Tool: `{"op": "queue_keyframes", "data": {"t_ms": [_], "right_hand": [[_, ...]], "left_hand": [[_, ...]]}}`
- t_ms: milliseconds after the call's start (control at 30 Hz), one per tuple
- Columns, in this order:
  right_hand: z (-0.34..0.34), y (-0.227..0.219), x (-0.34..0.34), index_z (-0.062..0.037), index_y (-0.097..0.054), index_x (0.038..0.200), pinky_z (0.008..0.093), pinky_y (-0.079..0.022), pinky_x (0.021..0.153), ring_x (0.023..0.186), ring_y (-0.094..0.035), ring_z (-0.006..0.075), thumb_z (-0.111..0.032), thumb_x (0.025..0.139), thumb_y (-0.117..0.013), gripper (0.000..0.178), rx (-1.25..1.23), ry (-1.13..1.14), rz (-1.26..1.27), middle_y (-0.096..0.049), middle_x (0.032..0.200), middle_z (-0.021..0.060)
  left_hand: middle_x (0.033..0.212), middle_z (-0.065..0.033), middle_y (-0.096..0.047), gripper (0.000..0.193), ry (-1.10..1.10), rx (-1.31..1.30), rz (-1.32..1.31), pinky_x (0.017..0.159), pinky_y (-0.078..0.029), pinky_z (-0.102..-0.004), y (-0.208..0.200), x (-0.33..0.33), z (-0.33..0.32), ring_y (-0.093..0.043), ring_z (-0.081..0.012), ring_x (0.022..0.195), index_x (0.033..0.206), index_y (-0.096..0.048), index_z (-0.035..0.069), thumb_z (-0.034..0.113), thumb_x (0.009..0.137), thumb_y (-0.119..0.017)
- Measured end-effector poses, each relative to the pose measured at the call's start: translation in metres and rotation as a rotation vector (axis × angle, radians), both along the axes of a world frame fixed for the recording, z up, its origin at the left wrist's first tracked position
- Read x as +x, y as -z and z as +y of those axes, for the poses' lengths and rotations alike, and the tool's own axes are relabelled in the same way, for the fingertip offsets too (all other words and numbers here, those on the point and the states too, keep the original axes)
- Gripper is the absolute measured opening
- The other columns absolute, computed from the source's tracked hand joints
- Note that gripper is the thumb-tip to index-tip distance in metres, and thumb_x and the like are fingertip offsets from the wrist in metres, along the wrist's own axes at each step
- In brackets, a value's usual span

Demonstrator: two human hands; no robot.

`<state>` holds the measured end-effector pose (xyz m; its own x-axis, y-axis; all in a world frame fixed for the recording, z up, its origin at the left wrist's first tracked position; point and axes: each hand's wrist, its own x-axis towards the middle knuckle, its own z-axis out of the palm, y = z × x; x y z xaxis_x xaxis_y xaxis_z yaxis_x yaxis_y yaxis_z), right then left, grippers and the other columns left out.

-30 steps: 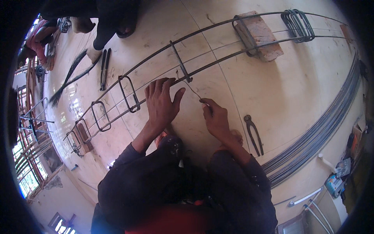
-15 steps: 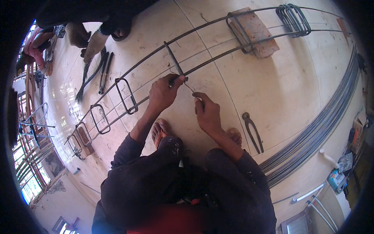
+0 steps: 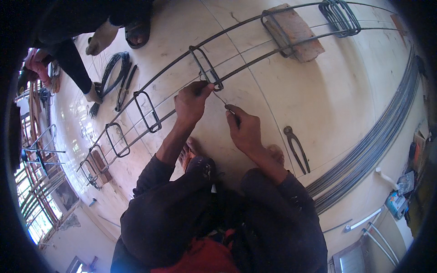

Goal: The person sits on the floor and assembles a metal ladder-like frame by wrapping and twisting wire ties around the joints using pliers. A coworker assists by holding the frame and tightening additional ties.

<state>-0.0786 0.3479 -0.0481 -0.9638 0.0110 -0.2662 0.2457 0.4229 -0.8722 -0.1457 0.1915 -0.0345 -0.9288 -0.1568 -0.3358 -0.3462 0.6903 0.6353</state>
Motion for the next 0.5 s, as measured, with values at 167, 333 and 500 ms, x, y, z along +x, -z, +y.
{"op": "queue_keyframes", "data": {"t_ms": [167,333,500], "right_hand": [[0.022,-0.035,-0.036,-0.0105,-0.07,0.094,0.0394,-0.05,0.055,0.059,-0.064,0.028,-0.018,0.085,-0.064,0.014,0.245,-0.239,0.352,-0.067,0.073,0.0095],[0.031,-0.053,-0.11,-0.0112,-0.071,0.083,0.0362,-0.048,0.055,0.066,-0.063,0.0239,-0.021,0.079,-0.07,0.01,0.583,-0.614,0.682,-0.066,0.075,0.0039],[0.024,-0.043,-0.158,-0.0128,-0.072,0.081,0.035,-0.048,0.062,0.075,-0.062,0.0211,-0.023,0.078,-0.069,0.011,0.525,-0.687,0.656,-0.066,0.078,-0.0003]], "left_hand": [[0.077,-0.0082,-0.072,0.036,-0.071,0.038,0.072,0.09,-0.035,-0.0361,-0.001,0.002,0.004,-0.067,-0.0245,0.075,0.092,-0.075,0.011,0.044,0.083,-0.066],[0.068,-0.0097,-0.069,0.033,-0.114,0.022,0.008,0.084,-0.041,-0.035,-0.008,0.0,0.004,-0.065,-0.0261,0.066,0.085,-0.077,0.013,0.044,0.081,-0.068],[0.067,-0.0102,-0.068,0.033,-0.119,0.038,-0.032,0.069,-0.049,-0.0385,-0.012,-0.003,0.001,-0.066,-0.0289,0.067,0.09,-0.077,0.016,0.046,0.08,-0.069]]}}
